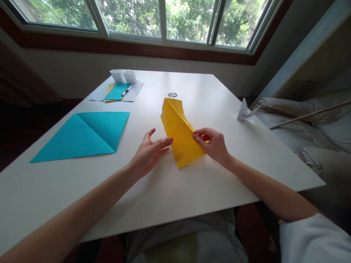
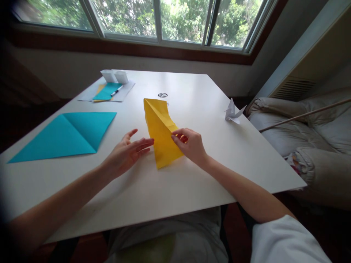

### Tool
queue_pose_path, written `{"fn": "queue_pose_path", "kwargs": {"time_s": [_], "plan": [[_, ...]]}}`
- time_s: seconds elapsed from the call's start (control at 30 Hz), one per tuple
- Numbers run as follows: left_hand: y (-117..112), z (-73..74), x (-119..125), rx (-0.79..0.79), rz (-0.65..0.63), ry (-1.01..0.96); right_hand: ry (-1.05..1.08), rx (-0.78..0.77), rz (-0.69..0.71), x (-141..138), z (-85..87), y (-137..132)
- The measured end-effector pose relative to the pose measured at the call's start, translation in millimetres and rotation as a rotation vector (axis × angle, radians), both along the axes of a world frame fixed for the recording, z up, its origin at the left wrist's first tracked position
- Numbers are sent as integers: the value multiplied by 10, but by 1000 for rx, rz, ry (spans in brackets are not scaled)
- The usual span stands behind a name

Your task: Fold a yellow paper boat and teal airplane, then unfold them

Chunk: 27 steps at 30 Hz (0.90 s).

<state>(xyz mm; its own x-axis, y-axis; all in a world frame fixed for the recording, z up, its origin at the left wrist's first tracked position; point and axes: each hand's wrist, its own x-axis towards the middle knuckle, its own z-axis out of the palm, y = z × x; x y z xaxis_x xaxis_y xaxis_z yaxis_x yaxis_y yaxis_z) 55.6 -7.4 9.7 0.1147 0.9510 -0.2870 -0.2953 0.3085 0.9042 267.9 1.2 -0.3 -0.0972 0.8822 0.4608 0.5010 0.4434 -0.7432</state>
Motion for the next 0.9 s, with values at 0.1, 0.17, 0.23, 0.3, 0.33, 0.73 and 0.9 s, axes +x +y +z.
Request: {"fn": "queue_pose_path", "kwargs": {"time_s": [0.1, 0.17, 0.23, 0.3, 0.33, 0.73, 0.9], "plan": [[-15, -38, 8, 36, 65, 54, 156, -149, 70, -58, -7, -39], [-13, -53, 1, 16, 97, 97, 266, -213, 76, -81, 2, -58], [-9, -47, -10, 20, 96, 106, 343, -250, 72, -94, 18, -71], [-3, -31, -25, 30, 72, 72, 384, -273, 94, -99, 29, -78], [3, -24, -35, 36, 59, 43, 397, -283, 121, -97, 28, -77], [72, 61, -154, 47, -181, -101, 381, -702, 306, 38, -53, 190], [14, 137, -172, 103, -165, -237, 702, -962, 481, -10, 80, 20]]}}
